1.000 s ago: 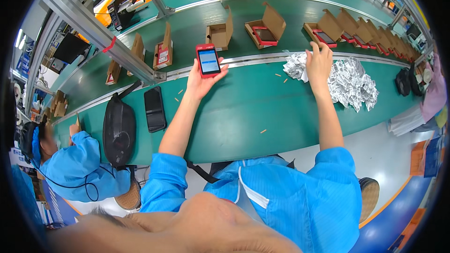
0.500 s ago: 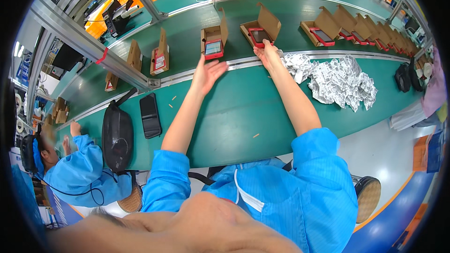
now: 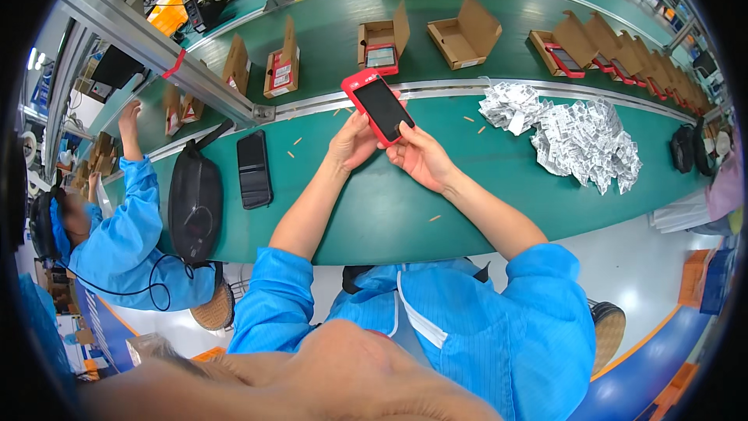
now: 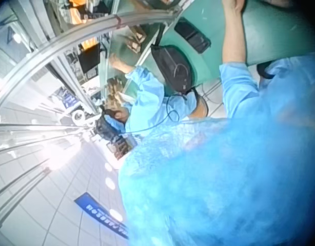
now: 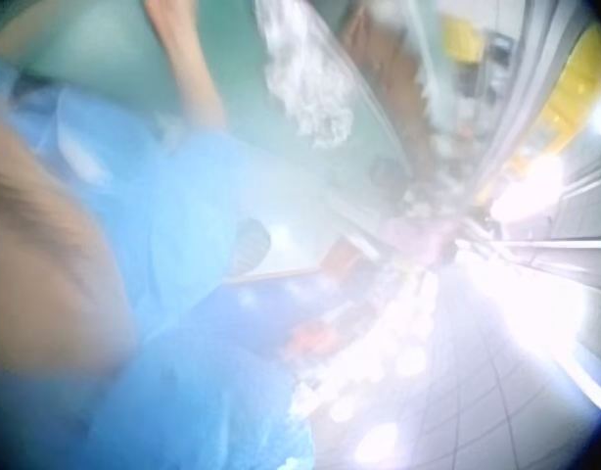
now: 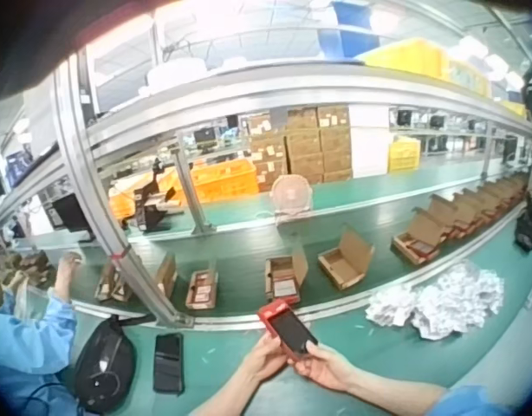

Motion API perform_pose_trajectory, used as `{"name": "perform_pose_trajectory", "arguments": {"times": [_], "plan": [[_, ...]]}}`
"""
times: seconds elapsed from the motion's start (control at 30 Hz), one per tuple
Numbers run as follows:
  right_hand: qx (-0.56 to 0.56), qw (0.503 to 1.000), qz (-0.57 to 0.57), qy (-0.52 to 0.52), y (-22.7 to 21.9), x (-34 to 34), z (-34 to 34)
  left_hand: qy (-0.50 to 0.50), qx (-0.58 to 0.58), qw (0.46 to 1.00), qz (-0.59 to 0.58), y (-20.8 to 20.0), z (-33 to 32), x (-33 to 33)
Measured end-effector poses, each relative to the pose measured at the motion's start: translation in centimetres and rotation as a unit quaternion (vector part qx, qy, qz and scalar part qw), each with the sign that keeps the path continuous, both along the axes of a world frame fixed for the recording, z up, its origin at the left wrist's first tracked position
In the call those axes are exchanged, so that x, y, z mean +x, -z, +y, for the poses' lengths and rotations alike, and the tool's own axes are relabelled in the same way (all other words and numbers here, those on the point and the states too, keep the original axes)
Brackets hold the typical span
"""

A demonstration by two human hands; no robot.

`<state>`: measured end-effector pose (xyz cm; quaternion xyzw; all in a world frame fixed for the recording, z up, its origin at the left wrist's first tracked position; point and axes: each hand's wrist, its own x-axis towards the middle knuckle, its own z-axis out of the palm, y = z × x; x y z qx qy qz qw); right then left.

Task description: Assembling, inspecting, and packing smartphones on a factory production line.

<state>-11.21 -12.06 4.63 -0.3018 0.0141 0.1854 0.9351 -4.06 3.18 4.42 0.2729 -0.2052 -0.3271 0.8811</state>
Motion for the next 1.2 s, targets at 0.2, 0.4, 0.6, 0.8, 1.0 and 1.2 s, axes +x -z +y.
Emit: {"name": "perform_pose_trajectory", "arguments": {"times": [0.2, 0.4, 0.6, 0.8, 1.0, 1.2], "plan": [[0.006, 0.999, -0.043, -0.029, 1.2, -0.3, -0.2, -0.001, 0.045, 0.998, -0.031, -0.4, 0.2, 0.3], [-0.005, 0.999, -0.035, -0.023, 1.4, -0.4, 0.0, 0.005, 0.042, 0.998, -0.043, 0.2, 0.3, 0.5], [-0.009, 0.999, -0.034, -0.027, 1.8, -0.4, -0.1, 0.005, 0.029, 0.999, -0.041, 0.4, 0.3, 0.4], [0.006, 0.999, -0.039, -0.036, 2.0, -0.4, -0.1, 0.011, 0.002, 1.0, -0.01, 0.2, 0.2, 0.3], [0.01, 0.999, -0.033, -0.037, 1.9, -0.4, 0.0, 0.011, 0.023, 0.999, -0.019, 0.4, 0.4, 0.6], [0.009, 0.999, -0.03, -0.038, 2.1, -0.4, 0.0, 0.02, 0.022, 0.999, -0.021, 0.4, 0.3, 0.6]]}}
